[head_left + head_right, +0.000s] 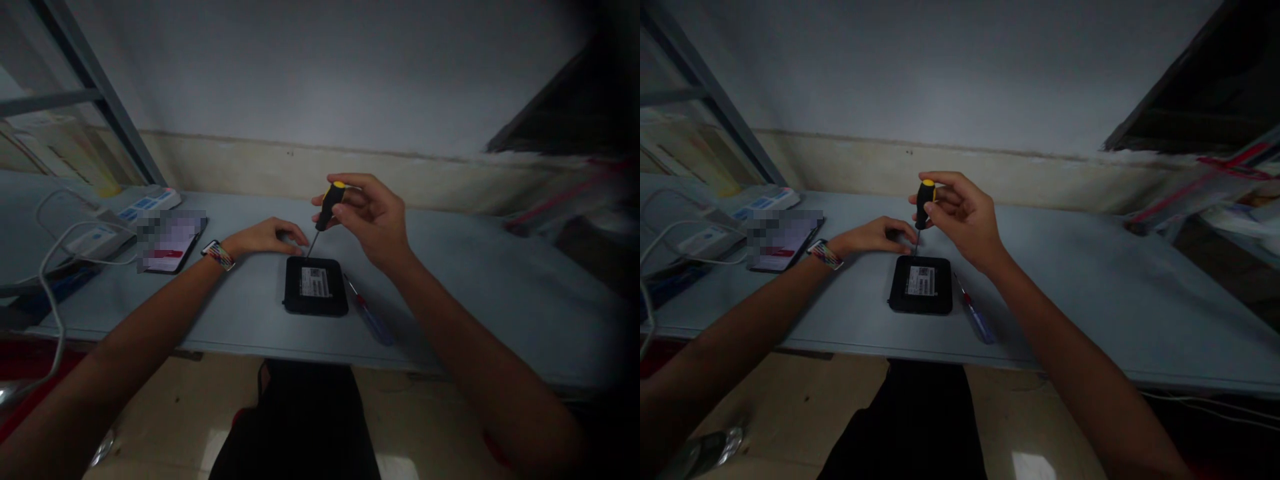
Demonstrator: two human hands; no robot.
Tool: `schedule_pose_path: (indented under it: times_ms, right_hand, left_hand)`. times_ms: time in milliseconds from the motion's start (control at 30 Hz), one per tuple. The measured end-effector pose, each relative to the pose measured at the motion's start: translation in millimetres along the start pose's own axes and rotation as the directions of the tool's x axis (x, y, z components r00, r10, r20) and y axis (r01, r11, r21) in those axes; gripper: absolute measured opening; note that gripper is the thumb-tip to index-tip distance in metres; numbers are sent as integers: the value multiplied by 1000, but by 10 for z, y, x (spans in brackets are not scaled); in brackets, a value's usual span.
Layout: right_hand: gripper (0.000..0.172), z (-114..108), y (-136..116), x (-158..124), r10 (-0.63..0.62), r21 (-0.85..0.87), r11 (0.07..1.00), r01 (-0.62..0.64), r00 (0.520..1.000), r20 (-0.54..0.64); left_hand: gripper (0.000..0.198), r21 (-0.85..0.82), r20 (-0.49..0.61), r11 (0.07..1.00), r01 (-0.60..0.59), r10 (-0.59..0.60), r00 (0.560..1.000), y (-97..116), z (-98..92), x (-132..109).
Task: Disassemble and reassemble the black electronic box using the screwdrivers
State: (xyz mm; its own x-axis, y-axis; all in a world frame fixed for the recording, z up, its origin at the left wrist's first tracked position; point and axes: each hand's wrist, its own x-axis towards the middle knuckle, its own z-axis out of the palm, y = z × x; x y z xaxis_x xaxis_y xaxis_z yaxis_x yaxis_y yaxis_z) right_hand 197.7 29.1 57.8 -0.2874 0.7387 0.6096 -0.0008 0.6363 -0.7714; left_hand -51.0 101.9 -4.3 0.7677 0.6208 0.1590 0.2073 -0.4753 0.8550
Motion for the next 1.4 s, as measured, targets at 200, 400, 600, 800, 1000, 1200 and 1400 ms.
schedule_pose_path:
  times_ms: [200,400,600,800,1000,1200,1400]
  right_hand:
    - [43,5,51,-12,-16,17,1000,16,1000,17]
    - [47,8,81,-8,13,12,1000,-13,1000,23]
    - [43,61,29,-33,106,52,993,-105,994,-28]
    - [40,74,75,-65,111,63,992,-111,994,-6]
    - [37,98,106,-79,91,59,994,-91,996,6]
    - [36,96,110,-72,51,12,999,-50,998,-31]
    - [44,127,33,-21,77,-26,997,-79,995,-67]
  left_hand:
    - [34,101,58,994,-30,24,998,26,-11,7]
    - [34,114,53,993,-30,24,998,25,-2,5]
    - [31,92,45,995,-40,36,998,27,-3,12]
    - [32,83,44,996,-40,36,998,15,6,15]
    - [32,64,46,997,-39,36,998,4,19,19]
    - [32,79,35,997,-24,21,999,23,14,19]
    - [31,83,43,996,-29,26,999,15,4,23]
